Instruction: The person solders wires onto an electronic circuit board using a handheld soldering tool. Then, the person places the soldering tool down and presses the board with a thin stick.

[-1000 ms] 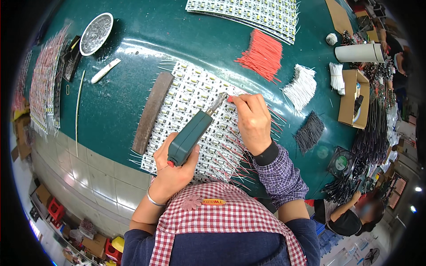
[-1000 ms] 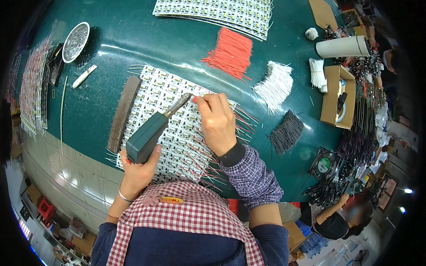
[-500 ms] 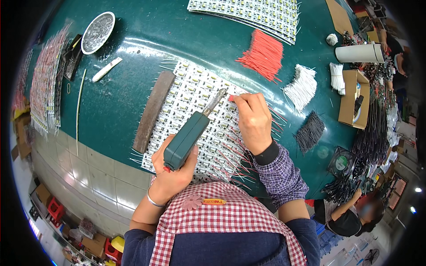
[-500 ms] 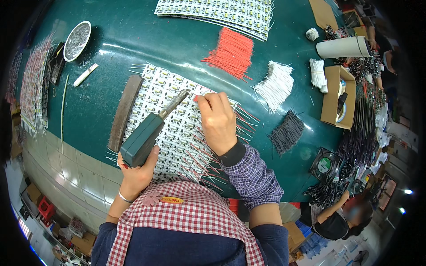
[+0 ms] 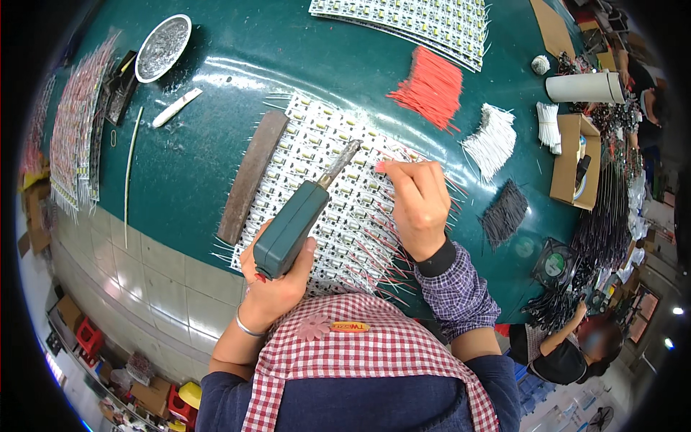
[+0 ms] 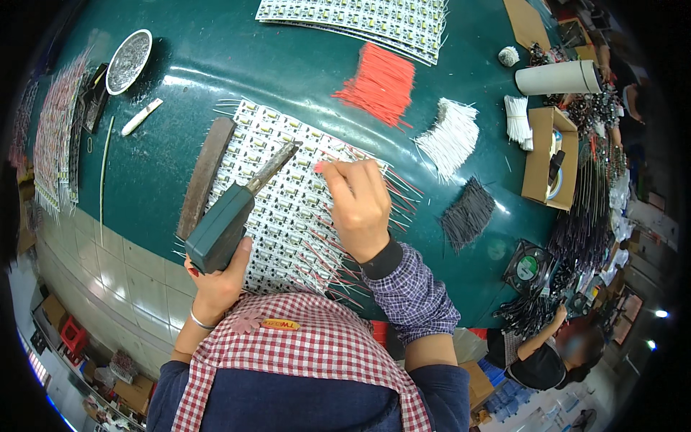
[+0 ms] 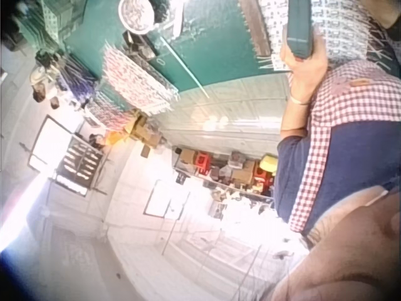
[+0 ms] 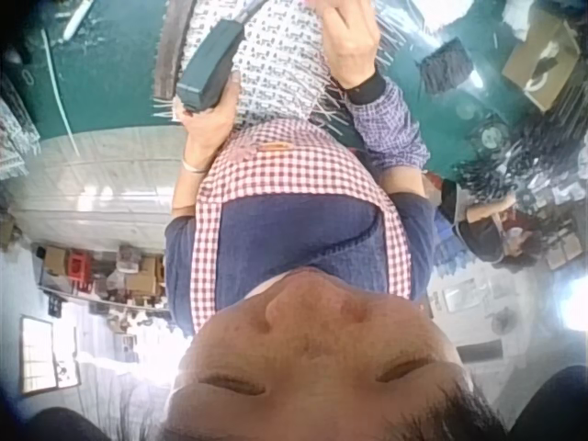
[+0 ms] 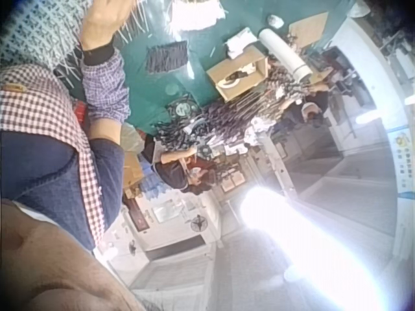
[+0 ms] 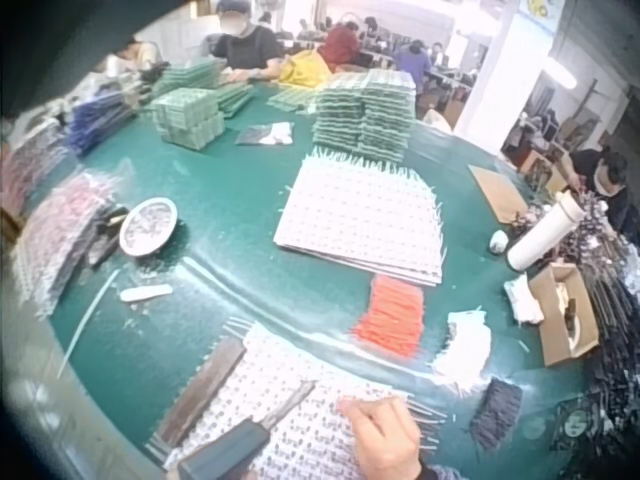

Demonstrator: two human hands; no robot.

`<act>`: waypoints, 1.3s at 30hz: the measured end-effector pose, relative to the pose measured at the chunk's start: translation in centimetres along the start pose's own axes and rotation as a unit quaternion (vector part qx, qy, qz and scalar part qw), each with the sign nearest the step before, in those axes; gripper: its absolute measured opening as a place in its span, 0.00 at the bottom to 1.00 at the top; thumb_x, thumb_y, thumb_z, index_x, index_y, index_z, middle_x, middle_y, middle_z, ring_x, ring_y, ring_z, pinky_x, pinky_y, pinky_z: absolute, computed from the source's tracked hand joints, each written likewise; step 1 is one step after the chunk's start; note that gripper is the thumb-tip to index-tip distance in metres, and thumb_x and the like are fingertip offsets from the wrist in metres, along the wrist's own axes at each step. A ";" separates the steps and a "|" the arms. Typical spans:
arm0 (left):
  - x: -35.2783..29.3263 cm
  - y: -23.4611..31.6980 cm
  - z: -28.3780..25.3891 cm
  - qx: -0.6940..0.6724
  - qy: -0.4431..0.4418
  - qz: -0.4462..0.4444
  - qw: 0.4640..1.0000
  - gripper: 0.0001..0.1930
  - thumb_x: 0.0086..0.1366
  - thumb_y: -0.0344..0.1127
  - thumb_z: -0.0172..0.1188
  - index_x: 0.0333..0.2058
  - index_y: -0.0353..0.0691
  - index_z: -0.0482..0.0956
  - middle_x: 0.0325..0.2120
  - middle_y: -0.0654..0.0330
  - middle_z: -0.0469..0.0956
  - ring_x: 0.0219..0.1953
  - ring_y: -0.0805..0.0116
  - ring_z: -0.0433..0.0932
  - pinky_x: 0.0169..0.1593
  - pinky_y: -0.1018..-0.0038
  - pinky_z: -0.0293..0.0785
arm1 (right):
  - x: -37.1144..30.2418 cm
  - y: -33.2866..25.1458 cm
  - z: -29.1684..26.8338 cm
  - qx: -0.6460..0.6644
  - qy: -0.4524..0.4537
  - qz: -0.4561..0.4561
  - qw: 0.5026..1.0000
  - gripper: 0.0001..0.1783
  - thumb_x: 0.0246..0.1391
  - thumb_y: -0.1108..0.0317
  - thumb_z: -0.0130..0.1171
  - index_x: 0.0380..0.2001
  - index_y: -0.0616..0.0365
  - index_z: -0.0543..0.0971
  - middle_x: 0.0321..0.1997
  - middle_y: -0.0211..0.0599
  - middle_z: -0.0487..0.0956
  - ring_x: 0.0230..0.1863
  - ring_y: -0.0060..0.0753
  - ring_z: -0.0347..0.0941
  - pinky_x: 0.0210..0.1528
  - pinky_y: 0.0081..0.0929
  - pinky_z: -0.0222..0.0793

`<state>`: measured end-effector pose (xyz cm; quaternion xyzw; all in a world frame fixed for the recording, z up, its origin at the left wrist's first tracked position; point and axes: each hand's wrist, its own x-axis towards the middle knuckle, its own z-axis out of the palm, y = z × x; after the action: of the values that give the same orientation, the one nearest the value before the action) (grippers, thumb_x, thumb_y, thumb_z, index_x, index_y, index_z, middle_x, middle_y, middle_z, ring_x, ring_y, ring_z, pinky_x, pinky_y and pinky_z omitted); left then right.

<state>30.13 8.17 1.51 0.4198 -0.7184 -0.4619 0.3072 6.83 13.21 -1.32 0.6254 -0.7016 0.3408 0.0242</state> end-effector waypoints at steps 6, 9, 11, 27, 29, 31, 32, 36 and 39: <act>-0.5 0.0 0.0 -0.034 -0.027 -0.050 0.998 0.09 0.55 0.21 0.69 0.37 0.28 0.82 0.32 0.52 0.82 0.29 0.67 0.82 0.32 0.73 0.76 | -0.8 0.3 1.2 0.019 -0.050 0.021 0.998 0.17 0.40 0.85 0.60 0.38 0.63 0.82 0.35 0.38 0.77 0.37 0.42 0.73 0.36 0.36 0.73; -0.8 -0.2 0.3 -0.065 -0.020 -0.072 0.995 0.09 0.57 0.21 0.68 0.37 0.29 0.82 0.31 0.52 0.81 0.28 0.67 0.82 0.31 0.74 0.76 | -0.7 0.3 1.1 0.013 -0.052 0.021 0.998 0.17 0.40 0.85 0.60 0.38 0.63 0.82 0.34 0.38 0.76 0.37 0.42 0.73 0.36 0.36 0.73; -1.1 -0.5 0.4 -0.065 -0.017 -0.073 0.995 0.08 0.57 0.22 0.68 0.37 0.29 0.82 0.31 0.53 0.81 0.27 0.68 0.81 0.31 0.74 0.75 | -0.7 0.3 1.2 0.014 -0.051 0.017 0.998 0.17 0.40 0.85 0.60 0.38 0.63 0.81 0.34 0.38 0.76 0.37 0.42 0.73 0.36 0.36 0.73; -0.7 -0.6 0.1 0.059 -0.065 -0.020 0.996 0.07 0.58 0.25 0.67 0.34 0.34 0.79 0.25 0.55 0.77 0.23 0.65 0.75 0.29 0.70 0.72 | -0.4 0.1 1.1 -0.001 -0.067 0.009 0.998 0.15 0.42 0.82 0.60 0.37 0.64 0.81 0.35 0.38 0.76 0.38 0.41 0.73 0.36 0.35 0.73; -0.8 -0.9 0.2 0.057 -0.063 -0.017 0.996 0.06 0.58 0.25 0.67 0.34 0.34 0.79 0.25 0.55 0.77 0.23 0.65 0.75 0.29 0.70 0.72 | -0.4 0.1 1.1 -0.006 -0.065 0.009 0.998 0.14 0.43 0.82 0.60 0.37 0.64 0.81 0.35 0.37 0.76 0.38 0.41 0.73 0.36 0.35 0.73; -0.9 -1.0 0.2 0.057 -0.061 -0.014 0.996 0.06 0.58 0.25 0.67 0.33 0.34 0.79 0.25 0.55 0.77 0.23 0.65 0.75 0.29 0.70 0.72 | -0.4 0.1 1.2 -0.009 -0.064 0.008 0.998 0.14 0.43 0.81 0.60 0.37 0.63 0.81 0.35 0.37 0.76 0.38 0.41 0.73 0.36 0.35 0.73; -0.9 -1.0 0.2 0.050 -0.060 -0.018 0.997 0.06 0.58 0.25 0.67 0.33 0.34 0.79 0.24 0.55 0.77 0.22 0.66 0.75 0.29 0.71 0.71 | -0.4 0.1 1.2 -0.010 -0.064 0.007 0.998 0.14 0.43 0.81 0.60 0.37 0.63 0.81 0.35 0.37 0.76 0.38 0.41 0.73 0.36 0.34 0.73; -0.6 0.2 -0.2 0.036 -0.051 -0.034 0.997 0.06 0.58 0.24 0.67 0.33 0.33 0.79 0.25 0.57 0.77 0.23 0.69 0.76 0.28 0.73 0.71 | -0.5 0.1 1.2 -0.013 -0.069 0.010 0.998 0.13 0.44 0.81 0.61 0.37 0.63 0.81 0.35 0.37 0.76 0.39 0.40 0.73 0.37 0.34 0.73; -0.7 0.1 -0.3 0.021 -0.047 -0.032 0.998 0.07 0.58 0.23 0.67 0.35 0.31 0.80 0.26 0.57 0.78 0.23 0.71 0.77 0.28 0.75 0.72 | -0.5 0.1 1.2 -0.017 -0.068 0.009 0.998 0.12 0.44 0.81 0.62 0.36 0.63 0.81 0.35 0.37 0.76 0.39 0.40 0.73 0.37 0.34 0.73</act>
<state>30.71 8.69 1.72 0.4263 -0.7279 -0.4756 0.2496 7.32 13.05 -2.47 0.6403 -0.7127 0.2860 -0.0160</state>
